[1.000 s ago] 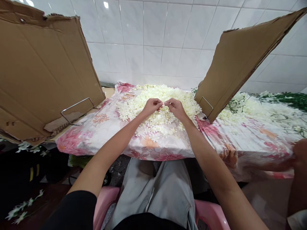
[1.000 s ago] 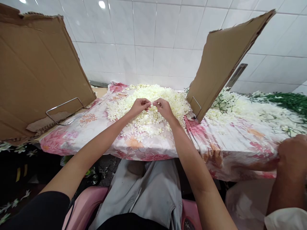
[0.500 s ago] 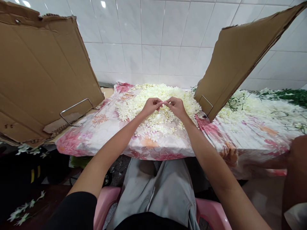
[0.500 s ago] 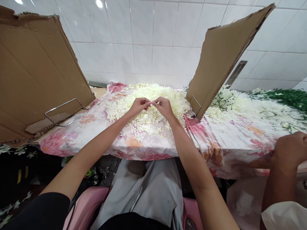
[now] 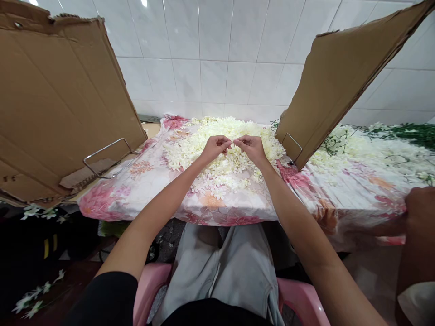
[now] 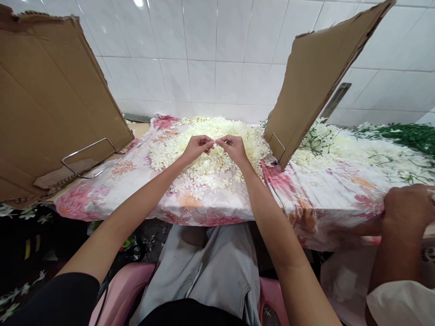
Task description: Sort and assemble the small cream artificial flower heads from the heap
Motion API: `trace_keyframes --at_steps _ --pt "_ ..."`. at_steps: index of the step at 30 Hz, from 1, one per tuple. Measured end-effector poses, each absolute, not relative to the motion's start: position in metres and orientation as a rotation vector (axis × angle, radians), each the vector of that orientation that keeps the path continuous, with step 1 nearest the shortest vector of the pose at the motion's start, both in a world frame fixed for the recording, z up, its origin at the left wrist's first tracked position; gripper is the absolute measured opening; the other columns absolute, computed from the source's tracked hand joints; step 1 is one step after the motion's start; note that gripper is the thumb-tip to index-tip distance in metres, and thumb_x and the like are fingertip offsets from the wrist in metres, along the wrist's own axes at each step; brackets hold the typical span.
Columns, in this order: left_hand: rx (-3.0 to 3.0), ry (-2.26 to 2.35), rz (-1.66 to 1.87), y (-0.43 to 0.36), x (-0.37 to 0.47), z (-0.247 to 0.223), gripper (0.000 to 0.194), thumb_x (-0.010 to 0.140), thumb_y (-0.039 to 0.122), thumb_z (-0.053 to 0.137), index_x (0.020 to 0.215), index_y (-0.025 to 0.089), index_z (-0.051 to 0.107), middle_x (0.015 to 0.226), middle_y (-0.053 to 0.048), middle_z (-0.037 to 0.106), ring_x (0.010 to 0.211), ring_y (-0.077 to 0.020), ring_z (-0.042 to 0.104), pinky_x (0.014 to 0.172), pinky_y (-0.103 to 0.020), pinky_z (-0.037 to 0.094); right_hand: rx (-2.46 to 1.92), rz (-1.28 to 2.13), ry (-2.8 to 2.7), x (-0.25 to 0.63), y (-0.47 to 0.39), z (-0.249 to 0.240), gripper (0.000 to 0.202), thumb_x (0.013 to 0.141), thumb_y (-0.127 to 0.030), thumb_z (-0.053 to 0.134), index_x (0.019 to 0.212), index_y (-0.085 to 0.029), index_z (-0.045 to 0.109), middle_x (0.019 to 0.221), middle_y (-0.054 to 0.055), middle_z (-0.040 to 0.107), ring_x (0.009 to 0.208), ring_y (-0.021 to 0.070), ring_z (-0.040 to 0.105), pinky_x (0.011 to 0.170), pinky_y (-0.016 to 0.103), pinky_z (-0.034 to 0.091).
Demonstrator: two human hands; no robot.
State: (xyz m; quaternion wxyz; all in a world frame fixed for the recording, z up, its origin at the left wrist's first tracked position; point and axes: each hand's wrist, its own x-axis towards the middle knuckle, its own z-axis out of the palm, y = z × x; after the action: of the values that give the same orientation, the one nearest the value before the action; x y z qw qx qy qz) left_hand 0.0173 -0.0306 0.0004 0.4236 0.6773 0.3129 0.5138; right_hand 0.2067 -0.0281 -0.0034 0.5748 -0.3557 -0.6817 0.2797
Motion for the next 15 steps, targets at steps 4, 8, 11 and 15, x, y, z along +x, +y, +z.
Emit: trace_keyframes --at_steps 4,8,11,15 --pt "1.676 0.782 1.294 -0.0267 0.0176 -0.0013 0.042 0.076 0.049 0.090 0.084 0.012 0.072 0.072 -0.005 0.073 0.056 -0.0090 0.062 0.056 -0.023 0.056 -0.818 0.660 -1.625 0.2088 -0.0262 -0.0041 0.058 0.071 -0.076 0.081 0.076 -0.019 0.076 0.069 0.004 0.068 0.052 0.0129 0.051 0.049 0.029 0.043" --pt "1.674 0.760 1.304 -0.0226 0.0166 -0.0043 0.042 0.076 0.049 0.091 0.085 0.012 0.072 0.072 -0.005 0.073 0.055 -0.0088 0.061 0.054 -0.023 0.056 -0.808 0.671 -1.631 0.2094 -0.0262 -0.0039 0.060 0.070 -0.079 0.081 0.075 -0.019 0.076 0.069 0.004 0.068 0.052 0.0126 0.050 0.048 0.029 0.043" --pt "1.676 0.752 1.311 -0.0207 0.0155 -0.0053 0.041 0.076 0.048 0.090 0.086 0.012 0.072 0.073 -0.005 0.073 0.056 -0.0085 0.061 0.055 -0.023 0.056 -0.826 0.679 -1.630 0.2090 -0.0269 -0.0030 0.062 0.066 -0.081 0.082 0.077 -0.020 0.077 0.067 0.004 0.068 0.052 0.0130 0.050 0.049 0.030 0.044" --pt "1.675 0.778 1.301 -0.0211 0.0154 -0.0038 0.041 0.076 0.049 0.090 0.086 0.013 0.071 0.074 -0.005 0.074 0.056 -0.0081 0.061 0.057 -0.023 0.056 -0.802 0.687 -1.622 0.2083 -0.0280 -0.0024 0.058 0.068 -0.076 0.084 0.077 -0.019 0.079 0.065 0.003 0.066 0.051 0.0124 0.049 0.049 0.030 0.043"
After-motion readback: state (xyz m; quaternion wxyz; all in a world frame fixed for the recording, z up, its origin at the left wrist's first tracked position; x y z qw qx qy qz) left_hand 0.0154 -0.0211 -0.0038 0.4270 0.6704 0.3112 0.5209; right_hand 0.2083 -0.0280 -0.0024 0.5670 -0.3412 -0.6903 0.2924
